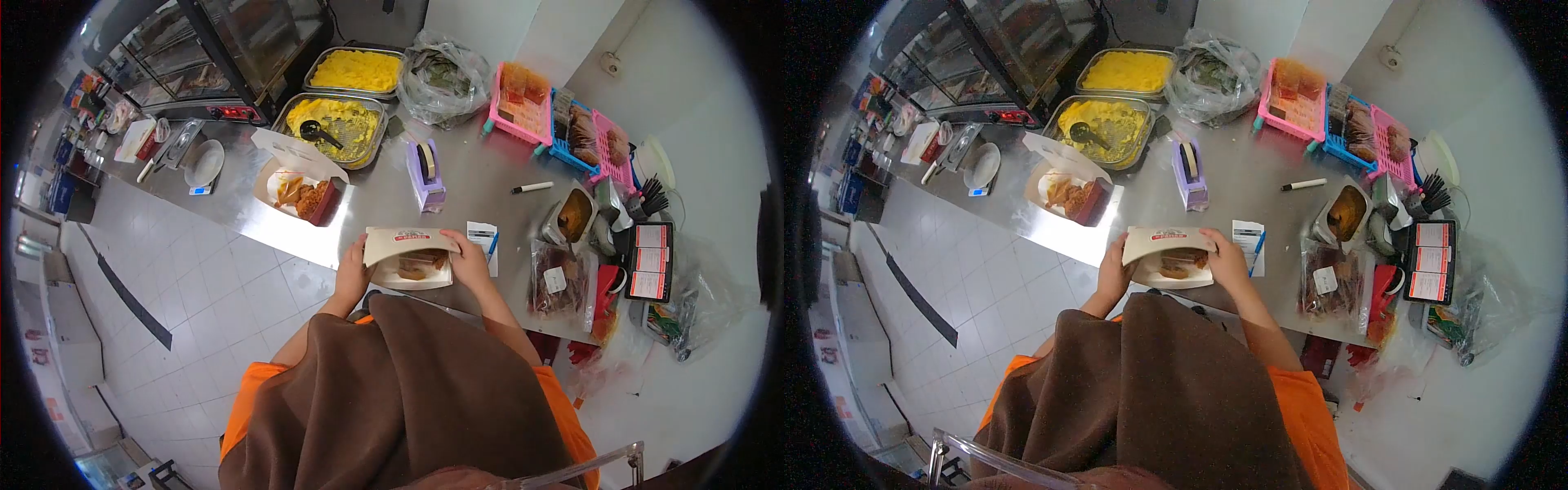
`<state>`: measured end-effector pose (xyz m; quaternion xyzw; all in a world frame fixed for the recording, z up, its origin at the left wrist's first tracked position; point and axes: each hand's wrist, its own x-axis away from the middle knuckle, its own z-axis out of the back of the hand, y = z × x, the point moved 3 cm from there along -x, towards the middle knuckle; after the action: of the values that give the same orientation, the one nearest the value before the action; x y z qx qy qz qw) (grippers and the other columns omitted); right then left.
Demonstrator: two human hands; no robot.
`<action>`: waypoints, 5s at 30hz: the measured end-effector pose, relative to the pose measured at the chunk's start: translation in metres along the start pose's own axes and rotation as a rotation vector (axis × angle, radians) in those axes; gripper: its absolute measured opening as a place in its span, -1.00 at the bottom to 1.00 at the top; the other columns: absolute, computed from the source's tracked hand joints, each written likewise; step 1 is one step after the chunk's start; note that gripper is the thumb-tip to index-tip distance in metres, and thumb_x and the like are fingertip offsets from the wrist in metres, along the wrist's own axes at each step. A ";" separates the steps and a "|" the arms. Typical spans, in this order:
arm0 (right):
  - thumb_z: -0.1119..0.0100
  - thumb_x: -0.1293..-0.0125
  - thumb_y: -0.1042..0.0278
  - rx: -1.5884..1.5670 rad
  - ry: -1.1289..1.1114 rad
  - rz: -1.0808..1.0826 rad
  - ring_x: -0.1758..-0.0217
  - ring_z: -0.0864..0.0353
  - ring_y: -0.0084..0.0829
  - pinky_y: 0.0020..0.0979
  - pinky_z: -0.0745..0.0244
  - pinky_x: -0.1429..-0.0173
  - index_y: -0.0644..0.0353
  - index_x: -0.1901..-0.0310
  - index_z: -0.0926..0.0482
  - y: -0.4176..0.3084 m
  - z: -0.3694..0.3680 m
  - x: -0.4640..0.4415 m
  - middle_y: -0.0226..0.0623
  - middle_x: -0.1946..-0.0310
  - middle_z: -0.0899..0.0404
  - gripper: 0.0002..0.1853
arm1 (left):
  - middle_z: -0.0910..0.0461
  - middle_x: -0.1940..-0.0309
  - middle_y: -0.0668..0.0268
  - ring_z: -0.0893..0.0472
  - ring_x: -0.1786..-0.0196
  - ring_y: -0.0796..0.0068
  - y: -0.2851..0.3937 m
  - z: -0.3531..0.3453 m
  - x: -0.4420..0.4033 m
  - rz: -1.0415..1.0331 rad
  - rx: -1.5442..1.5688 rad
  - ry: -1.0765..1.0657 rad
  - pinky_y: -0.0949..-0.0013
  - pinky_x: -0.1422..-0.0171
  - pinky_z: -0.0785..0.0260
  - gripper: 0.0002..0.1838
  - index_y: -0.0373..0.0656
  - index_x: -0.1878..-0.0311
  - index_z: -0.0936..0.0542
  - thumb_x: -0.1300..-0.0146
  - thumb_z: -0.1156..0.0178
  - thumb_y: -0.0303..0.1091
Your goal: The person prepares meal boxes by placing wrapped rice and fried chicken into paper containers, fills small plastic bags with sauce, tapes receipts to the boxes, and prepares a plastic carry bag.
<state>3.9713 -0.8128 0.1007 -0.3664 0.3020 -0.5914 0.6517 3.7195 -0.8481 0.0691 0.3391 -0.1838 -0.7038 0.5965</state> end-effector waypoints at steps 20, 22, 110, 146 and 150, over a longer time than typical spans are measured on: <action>-0.26 -0.02 -0.15 0.533 -0.325 0.276 -0.47 0.14 -0.04 0.08 0.18 -0.43 0.29 -0.37 0.06 -0.007 0.001 0.028 0.08 -0.41 0.20 0.04 | -0.56 0.12 0.16 -0.50 0.01 0.14 -0.006 0.009 0.005 -0.225 -0.223 0.039 0.12 -0.06 -0.34 -0.62 -0.20 0.02 -0.48 -0.01 -0.12 -0.48; -0.21 0.03 -0.28 0.572 -0.371 0.434 -0.48 0.16 -0.07 0.07 0.16 -0.43 0.32 -0.35 0.03 -0.011 0.003 0.020 0.01 -0.42 0.16 0.09 | -0.54 0.05 0.16 -0.50 0.00 0.14 -0.005 0.010 0.004 -0.239 -0.224 0.056 0.12 -0.07 -0.34 -0.62 -0.19 0.03 -0.48 0.00 -0.13 -0.48; -0.03 -0.20 0.08 -1.662 0.247 -0.159 -0.13 -0.43 -0.17 -0.12 -0.37 -0.20 0.15 -0.20 -0.27 0.026 0.043 0.001 -0.17 -0.11 -0.38 -0.44 | -0.45 0.03 0.14 -0.41 -0.08 0.28 0.060 0.057 -0.081 0.135 0.502 0.014 0.19 -0.10 -0.29 -0.51 -0.22 -0.10 -0.38 -0.10 -0.25 -0.34; -0.02 -0.26 0.36 -0.079 -0.092 0.129 -0.02 -0.45 0.07 -0.11 -0.36 -0.04 0.00 -0.14 -0.24 -0.037 -0.076 -0.014 0.07 0.09 -0.47 -0.59 | -0.50 0.01 -0.12 -0.50 -0.10 -0.01 -0.066 0.046 -0.010 0.342 0.235 -0.030 0.26 -0.13 -0.33 -0.53 -0.19 -0.27 -0.29 -0.28 0.04 -0.37; 0.04 -0.25 0.33 -0.058 -0.117 0.108 0.14 -0.57 0.06 -0.14 -0.44 0.06 -0.05 -0.17 -0.29 -0.030 -0.068 -0.039 0.05 0.32 -0.58 -0.58 | -0.52 0.12 -0.19 -0.56 0.01 -0.03 -0.027 0.073 -0.025 0.559 0.280 -0.195 0.20 -0.05 -0.36 -0.55 -0.24 -0.20 -0.36 -0.21 0.11 -0.44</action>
<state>3.8938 -0.7830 0.0864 -0.4020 0.2998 -0.5241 0.6883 3.6506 -0.8288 0.1084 0.2854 -0.4211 -0.5099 0.6937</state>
